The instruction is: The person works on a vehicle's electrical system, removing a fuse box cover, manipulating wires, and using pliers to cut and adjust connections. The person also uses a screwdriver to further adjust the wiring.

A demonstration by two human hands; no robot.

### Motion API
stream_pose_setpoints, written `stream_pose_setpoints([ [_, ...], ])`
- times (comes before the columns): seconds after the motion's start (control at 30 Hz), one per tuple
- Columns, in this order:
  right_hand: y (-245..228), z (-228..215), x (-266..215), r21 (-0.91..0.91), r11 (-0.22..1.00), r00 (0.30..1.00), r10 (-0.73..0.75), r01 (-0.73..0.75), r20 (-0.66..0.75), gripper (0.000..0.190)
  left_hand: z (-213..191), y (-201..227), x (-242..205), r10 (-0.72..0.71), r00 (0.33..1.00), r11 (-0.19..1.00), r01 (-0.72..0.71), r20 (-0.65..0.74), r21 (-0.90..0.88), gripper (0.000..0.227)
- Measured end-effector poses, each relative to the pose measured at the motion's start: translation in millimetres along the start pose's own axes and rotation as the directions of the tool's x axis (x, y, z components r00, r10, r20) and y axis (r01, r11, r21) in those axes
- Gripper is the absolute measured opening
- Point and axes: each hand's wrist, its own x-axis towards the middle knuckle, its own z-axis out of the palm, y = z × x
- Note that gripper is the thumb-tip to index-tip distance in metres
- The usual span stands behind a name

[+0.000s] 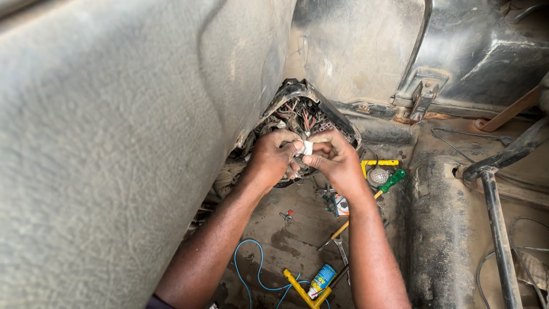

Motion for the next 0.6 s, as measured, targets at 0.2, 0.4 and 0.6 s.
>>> stream_pose_setpoints([
  [0.2, 21, 28, -31, -0.253, 0.923, 0.924, -0.338, 0.289, -0.177, 0.042, 0, 6, -20, 0.101, 0.995, 0.937, -0.094, -0.003, 0.336, 0.017],
  [0.4, 37, 33, -26, 0.035, 0.985, 0.919, -0.142, 0.167, -0.367, 0.016, -2, -16, -20, 0.443, 0.897, 0.801, -0.403, 0.015, 0.442, 0.014],
  [0.6, -5, 30, -37, -0.023, 0.999, 0.985, 0.044, -0.049, -0.164, 0.013, -8, -12, -33, 0.528, 0.848, 0.531, -0.374, 0.048, 0.76, 0.023],
])
